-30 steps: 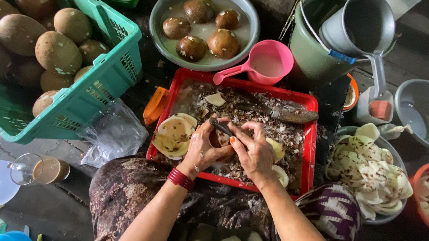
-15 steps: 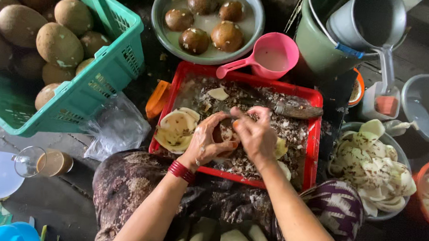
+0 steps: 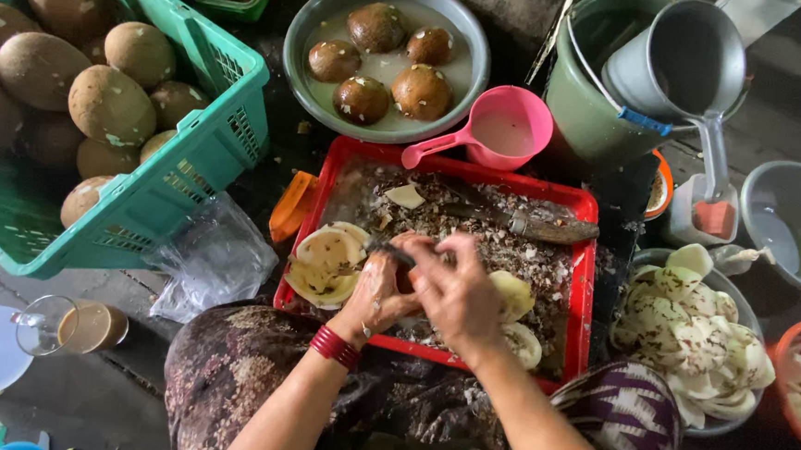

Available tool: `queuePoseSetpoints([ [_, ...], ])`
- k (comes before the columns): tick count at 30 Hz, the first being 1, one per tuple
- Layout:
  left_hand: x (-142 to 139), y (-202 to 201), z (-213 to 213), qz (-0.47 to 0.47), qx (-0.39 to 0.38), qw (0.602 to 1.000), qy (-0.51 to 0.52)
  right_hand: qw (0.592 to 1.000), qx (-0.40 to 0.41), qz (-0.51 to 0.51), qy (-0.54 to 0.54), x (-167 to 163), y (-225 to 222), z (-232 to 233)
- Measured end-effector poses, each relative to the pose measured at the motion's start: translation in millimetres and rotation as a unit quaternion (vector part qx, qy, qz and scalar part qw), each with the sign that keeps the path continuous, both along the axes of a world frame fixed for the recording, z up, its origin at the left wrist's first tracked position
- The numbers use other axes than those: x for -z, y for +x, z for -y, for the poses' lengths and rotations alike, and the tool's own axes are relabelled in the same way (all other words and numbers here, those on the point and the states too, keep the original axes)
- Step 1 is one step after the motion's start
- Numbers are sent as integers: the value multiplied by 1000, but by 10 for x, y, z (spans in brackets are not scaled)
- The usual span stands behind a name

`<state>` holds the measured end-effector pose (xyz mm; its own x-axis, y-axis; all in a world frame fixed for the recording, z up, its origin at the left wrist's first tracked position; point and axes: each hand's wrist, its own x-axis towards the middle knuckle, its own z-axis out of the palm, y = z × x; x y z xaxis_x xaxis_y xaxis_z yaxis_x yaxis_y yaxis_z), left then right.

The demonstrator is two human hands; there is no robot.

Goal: The person sits on the floor and peels round brown fruits one at a time with a small knife, scraping the skin off over a red tray of peelings. Peeled fruits are placed in a bowl of water beside the tray, and unpeeled fruits are taken from a green crate.

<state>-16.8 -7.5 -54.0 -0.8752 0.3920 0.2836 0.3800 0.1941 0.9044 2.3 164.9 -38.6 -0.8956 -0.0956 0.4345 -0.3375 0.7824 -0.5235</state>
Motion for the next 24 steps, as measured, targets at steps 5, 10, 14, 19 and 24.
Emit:
queuePoseSetpoints([
  [5, -29, 32, -2, -3, -35, 997, -63, 993, 67, 1, 95, -111, 126, -45],
  [10, -5, 15, 25, 23, -8, 1000, -16, 998, 34, 36, -34, -65, 139, -2],
  [14, -12, 36, 24, -15, -24, 999, -21, 993, 81, 71, -37, 4, 155, 5],
  [19, -52, 44, 13, 69, -34, 997, -31, 996, 20, -89, -6, -5, 223, 5],
  [24, -80, 1, -6, 91, -41, 993, -66, 996, 78, 45, -1, 63, 156, 2],
])
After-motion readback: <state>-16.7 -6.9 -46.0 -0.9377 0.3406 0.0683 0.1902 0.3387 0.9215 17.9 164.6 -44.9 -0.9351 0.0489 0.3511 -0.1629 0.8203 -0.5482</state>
